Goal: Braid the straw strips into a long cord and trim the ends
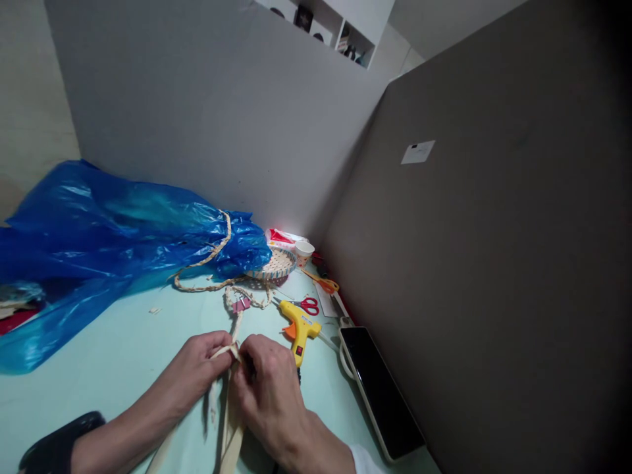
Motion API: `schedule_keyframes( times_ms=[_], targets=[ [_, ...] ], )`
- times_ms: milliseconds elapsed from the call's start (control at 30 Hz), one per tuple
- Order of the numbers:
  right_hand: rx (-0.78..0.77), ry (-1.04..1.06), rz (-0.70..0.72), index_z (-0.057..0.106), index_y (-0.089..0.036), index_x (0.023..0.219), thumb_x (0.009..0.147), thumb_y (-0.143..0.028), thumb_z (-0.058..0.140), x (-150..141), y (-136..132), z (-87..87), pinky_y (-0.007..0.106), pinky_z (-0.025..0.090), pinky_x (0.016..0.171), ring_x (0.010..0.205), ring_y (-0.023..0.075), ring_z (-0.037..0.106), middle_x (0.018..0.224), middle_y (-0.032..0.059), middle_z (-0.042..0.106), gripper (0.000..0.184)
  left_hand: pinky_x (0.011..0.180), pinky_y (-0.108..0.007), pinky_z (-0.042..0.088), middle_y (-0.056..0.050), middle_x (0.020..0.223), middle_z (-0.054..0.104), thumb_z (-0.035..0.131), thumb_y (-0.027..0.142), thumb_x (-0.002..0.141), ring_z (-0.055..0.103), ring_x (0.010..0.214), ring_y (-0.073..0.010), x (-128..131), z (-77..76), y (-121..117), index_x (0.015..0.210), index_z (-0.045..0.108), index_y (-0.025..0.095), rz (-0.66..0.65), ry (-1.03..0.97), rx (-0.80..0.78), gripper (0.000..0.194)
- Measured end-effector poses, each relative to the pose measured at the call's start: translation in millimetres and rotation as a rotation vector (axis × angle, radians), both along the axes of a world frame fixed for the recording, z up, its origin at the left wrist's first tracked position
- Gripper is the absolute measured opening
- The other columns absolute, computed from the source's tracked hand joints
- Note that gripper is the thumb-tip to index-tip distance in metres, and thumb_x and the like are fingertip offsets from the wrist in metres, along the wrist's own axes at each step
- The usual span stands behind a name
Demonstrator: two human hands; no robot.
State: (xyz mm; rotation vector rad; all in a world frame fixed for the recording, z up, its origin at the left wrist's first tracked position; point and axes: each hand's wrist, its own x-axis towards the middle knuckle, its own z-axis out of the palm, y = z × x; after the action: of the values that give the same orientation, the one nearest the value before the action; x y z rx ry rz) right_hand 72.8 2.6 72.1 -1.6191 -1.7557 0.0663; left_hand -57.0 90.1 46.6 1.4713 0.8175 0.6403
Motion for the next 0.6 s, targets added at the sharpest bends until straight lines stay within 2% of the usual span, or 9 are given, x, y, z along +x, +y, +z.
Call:
schedule_keyframes(
  times_ms=[200, 367, 433, 500, 600],
  targets=[
    [0.050, -0.194, 0.047, 0.044, -0.022, 0.076, 0.080, -0.014, 0.050, 2, 0, -3.3, 0.028, 0.027, 0.057, 0.061, 0.0161, 0.052, 0.070, 0.0011, 0.060, 0.010, 0.056, -0.025, 0.031, 0.007, 0.058, 0.047, 0.060, 0.044, 0.068, 0.041, 0.059, -0.0145, 1, 6.3, -4, 0.063, 0.052, 0.021, 0.029, 0.008, 0.043, 0.024],
    [0.089, -0.173, 0.101, 0.043, -0.022, 0.073, 0.079, -0.014, 0.050, 4, 0, -3.5, 0.028, 0.027, 0.057, 0.061, 0.0156, 0.051, 0.068, 0.0011, 0.059, 0.012, 0.058, -0.026, 0.034, 0.006, 0.059, 0.048, 0.062, 0.043, 0.067, 0.043, 0.062, -0.0154, 1, 12.5, -5, 0.060, 0.053, 0.021, 0.035, 0.005, 0.062, 0.024],
    [0.026, -0.089, 0.067, 0.044, -0.021, 0.072, 0.081, -0.016, 0.050, 3, 1, -0.8, 0.028, 0.028, 0.056, 0.059, 0.0149, 0.051, 0.067, 0.0006, 0.059, 0.012, 0.058, -0.025, 0.034, 0.006, 0.060, 0.049, 0.064, 0.043, 0.066, 0.044, 0.063, -0.0153, 1, 12.0, -4, 0.061, 0.054, 0.021, 0.035, -0.003, 0.050, 0.025],
    [-0.102, 0.018, -0.015, 0.047, -0.021, 0.073, 0.086, -0.018, 0.050, 2, 0, 3.7, 0.027, 0.029, 0.056, 0.058, 0.0147, 0.052, 0.066, 0.0002, 0.059, 0.014, 0.056, -0.024, 0.033, 0.007, 0.058, 0.048, 0.066, 0.042, 0.066, 0.043, 0.061, -0.0146, 2, 9.8, -3, 0.063, 0.054, 0.020, 0.022, -0.013, 0.012, 0.025],
    [-0.242, 0.089, -0.136, 0.053, -0.020, 0.075, 0.090, -0.017, 0.053, 2, -2, 11.3, 0.026, 0.032, 0.060, 0.066, 0.0171, 0.056, 0.069, 0.0012, 0.061, 0.015, 0.052, -0.023, 0.030, 0.008, 0.055, 0.046, 0.070, 0.043, 0.065, 0.040, 0.056, -0.0129, 2, 5.8, -1, 0.066, 0.053, 0.021, -0.018, -0.023, -0.059, 0.028]
  ],
)
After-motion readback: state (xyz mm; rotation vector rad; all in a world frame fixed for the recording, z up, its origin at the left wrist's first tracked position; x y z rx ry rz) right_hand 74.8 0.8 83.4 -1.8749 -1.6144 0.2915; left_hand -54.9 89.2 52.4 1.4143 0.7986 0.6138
